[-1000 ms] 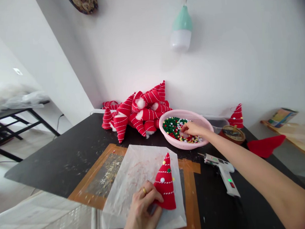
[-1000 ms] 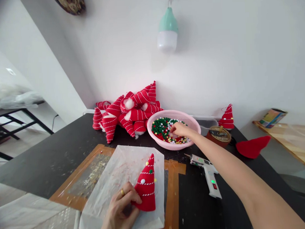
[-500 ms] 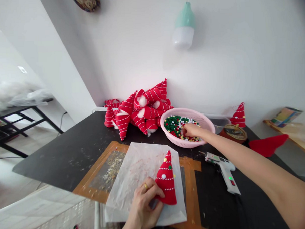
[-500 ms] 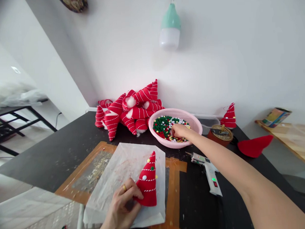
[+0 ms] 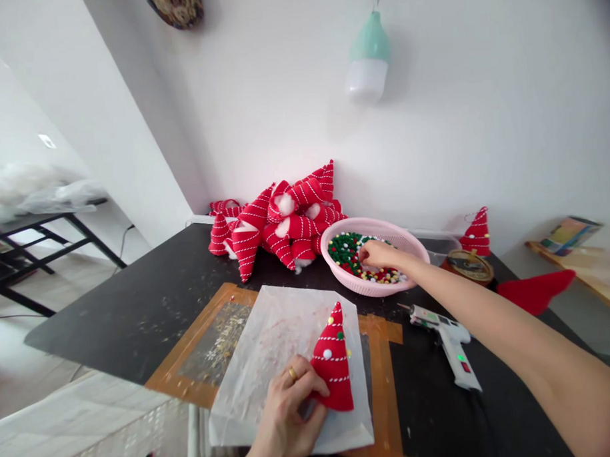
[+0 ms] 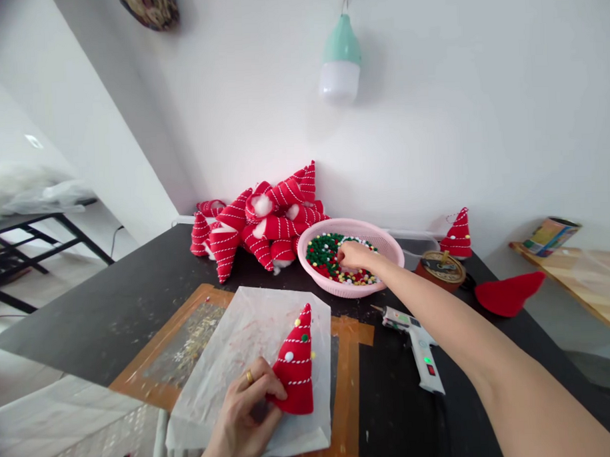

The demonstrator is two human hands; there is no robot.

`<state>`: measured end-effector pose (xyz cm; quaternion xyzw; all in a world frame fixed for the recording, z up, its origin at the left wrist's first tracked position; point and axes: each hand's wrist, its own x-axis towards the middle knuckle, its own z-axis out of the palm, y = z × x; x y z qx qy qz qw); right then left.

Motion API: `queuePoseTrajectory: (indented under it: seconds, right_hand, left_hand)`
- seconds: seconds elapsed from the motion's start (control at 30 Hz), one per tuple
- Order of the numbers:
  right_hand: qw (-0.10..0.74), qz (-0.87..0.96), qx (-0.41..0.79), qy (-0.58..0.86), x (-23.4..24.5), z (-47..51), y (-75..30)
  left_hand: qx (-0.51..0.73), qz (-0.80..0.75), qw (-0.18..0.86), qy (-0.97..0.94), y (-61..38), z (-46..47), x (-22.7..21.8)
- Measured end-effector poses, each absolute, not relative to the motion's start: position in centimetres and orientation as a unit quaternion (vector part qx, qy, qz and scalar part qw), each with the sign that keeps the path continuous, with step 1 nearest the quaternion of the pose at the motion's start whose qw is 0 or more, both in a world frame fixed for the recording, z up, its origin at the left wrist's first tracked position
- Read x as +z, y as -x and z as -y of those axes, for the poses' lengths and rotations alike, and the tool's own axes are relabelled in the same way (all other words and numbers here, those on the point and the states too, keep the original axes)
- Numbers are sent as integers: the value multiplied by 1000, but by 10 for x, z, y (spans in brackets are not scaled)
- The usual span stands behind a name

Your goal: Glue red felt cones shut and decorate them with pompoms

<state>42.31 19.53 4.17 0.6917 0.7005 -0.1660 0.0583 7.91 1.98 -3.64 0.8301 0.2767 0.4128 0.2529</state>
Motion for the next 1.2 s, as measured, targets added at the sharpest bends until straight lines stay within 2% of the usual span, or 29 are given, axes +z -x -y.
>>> queuePoseTrajectory:
  seconds: [0.27,0.53,0.67,0.8,0.93,1.2]
  right_hand:
    - [14,-720,-170,-673,36,-203,-403]
    - [-183,-732,-121,-645,80,-169,-397]
    - [-248,-778,-163,-554,87,-131,-366]
    - [-215,-851,-205,-434,74,-108,-338]
    - [-156,-884,-161,-411,63,-106,-332]
    - [-132,-899,-148,-390,57,-95,-341]
  left_hand:
    - [412,-286,267,-823,-80,-19,-37]
    - [404,-288,275,-824,-78,-18,-39]
    - [409,-280,277,-823,-78,-20,-37]
    - [413,-275,279,-822,-78,-19,-38]
    - [407,-285,283,-820,-77,-18,-43]
    - [418,-285,282,-815,-78,-18,-44]
